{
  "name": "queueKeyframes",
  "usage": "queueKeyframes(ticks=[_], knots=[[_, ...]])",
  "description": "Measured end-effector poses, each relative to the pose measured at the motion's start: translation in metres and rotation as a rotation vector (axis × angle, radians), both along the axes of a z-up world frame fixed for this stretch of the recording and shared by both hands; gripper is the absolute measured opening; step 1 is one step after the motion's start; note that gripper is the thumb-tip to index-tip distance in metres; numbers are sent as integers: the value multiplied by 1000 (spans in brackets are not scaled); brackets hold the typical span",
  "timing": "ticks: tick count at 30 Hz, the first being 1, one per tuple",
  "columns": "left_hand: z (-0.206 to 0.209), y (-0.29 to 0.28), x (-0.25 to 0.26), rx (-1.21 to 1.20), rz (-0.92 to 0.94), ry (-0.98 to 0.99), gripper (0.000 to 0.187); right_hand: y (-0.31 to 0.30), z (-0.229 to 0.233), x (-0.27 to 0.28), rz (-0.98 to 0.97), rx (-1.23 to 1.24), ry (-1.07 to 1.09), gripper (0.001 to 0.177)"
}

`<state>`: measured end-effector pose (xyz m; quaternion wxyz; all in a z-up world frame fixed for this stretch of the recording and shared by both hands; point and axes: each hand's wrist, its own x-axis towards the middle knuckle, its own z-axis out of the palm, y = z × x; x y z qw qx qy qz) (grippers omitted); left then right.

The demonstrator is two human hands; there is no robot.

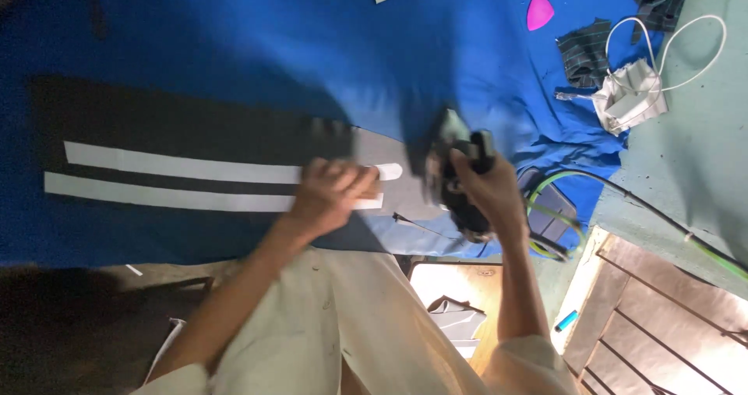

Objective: The person uses shears to trim white stripes on a piece of dark fabric laid on a blue surface. They then use a steam iron to press the fabric and a wooden block to smooth the edges. The person continues to trim the fabric and iron it repeatedly.

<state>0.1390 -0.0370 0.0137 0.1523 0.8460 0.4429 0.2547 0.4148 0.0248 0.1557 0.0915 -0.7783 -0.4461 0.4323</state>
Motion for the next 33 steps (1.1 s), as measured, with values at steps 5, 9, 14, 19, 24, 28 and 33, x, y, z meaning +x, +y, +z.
queueKeyframes(ticks=[5,9,14,19,24,28,33], knots=[[-37,-3,65,-75,-67,1,70,-24,12,37,-47,18,-83,50],[-61,42,29,169,-207,106,71,-39,1,32,59,-63,-142,57],[-10,119,-74,141,-98,218,71,-10,9,-50,540,-88,-156,52],[7,93,-133,176,306,51,44,9,-53,-111,1100,-164,-233,42],[16,-7,-172,48,538,4,32,30,-95,-152,1167,-101,-262,36],[6,-71,-187,-24,683,-36,28,44,-80,-175,1106,-65,-258,37],[-8,-89,-195,-17,685,-38,27,38,-90,-165,1072,1,-223,36]])
